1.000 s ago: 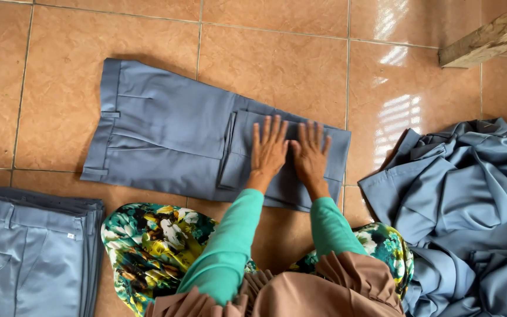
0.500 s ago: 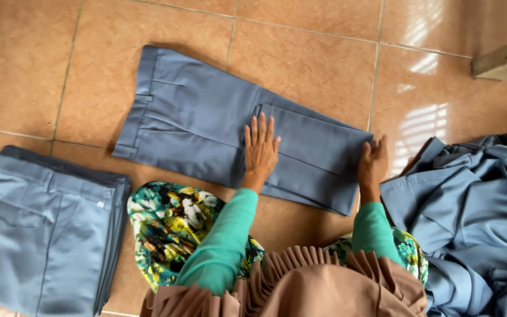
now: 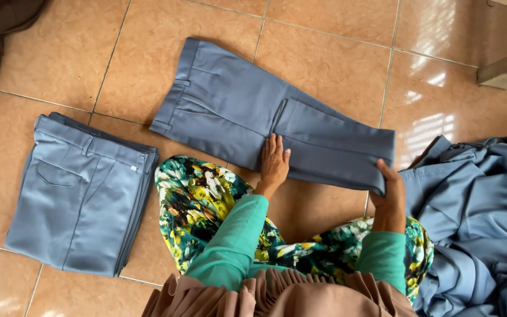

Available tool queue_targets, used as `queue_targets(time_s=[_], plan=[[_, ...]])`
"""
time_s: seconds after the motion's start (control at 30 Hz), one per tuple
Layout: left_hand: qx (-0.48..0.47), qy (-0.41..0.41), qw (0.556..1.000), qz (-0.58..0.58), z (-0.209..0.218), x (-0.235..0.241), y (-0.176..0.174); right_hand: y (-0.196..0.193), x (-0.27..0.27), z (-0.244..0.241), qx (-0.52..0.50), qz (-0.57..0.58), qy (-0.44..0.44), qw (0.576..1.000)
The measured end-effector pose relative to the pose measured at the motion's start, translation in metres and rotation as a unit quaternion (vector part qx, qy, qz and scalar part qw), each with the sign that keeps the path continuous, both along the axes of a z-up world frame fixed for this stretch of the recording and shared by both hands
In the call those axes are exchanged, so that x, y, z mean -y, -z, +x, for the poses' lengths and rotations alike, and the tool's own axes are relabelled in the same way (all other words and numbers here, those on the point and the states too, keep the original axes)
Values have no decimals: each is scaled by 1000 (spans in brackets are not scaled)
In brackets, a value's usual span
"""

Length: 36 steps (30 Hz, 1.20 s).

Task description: The person sits on a tiled floor and folds multiple pairs of gray trousers by hand. They smooth the fabric, fold the legs together, and then fold the pants into a compact rectangle, stacking each finished pair on top of the previous one.

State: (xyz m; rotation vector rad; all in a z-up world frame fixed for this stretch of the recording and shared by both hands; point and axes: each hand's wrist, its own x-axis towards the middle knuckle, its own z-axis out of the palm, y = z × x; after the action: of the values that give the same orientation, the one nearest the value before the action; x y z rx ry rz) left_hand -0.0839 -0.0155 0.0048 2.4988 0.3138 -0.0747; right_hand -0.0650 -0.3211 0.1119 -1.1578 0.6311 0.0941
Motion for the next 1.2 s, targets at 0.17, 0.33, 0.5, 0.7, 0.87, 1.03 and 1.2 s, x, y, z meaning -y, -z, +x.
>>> queue_targets(time_s=[0.17, 0.33, 0.5, 0.7, 0.87, 1.03, 1.2], plan=[[29, 33, 987, -155, 14, 60, 49, -115, -27, -5, 103, 34, 19, 994], [16, 74, 940, -333, -10, 116, -14, -184, -68, -6, 158, 33, 20, 987], [-105, -69, 823, -554, -58, 128, -69, -159, -125, 33, 229, -39, -38, 972], [-134, -228, 718, -644, -90, 120, -68, -63, -243, 40, 184, -127, -239, 945], [-163, -344, 587, -715, -98, 128, -42, 15, -226, 27, 133, -322, -320, 881], [-194, -416, 463, -758, -115, 160, 53, 51, -154, -7, 54, -626, -222, 746], [-366, 0, 828, -425, -94, 52, 17, 73, -128, -36, 86, -639, -258, 719]])
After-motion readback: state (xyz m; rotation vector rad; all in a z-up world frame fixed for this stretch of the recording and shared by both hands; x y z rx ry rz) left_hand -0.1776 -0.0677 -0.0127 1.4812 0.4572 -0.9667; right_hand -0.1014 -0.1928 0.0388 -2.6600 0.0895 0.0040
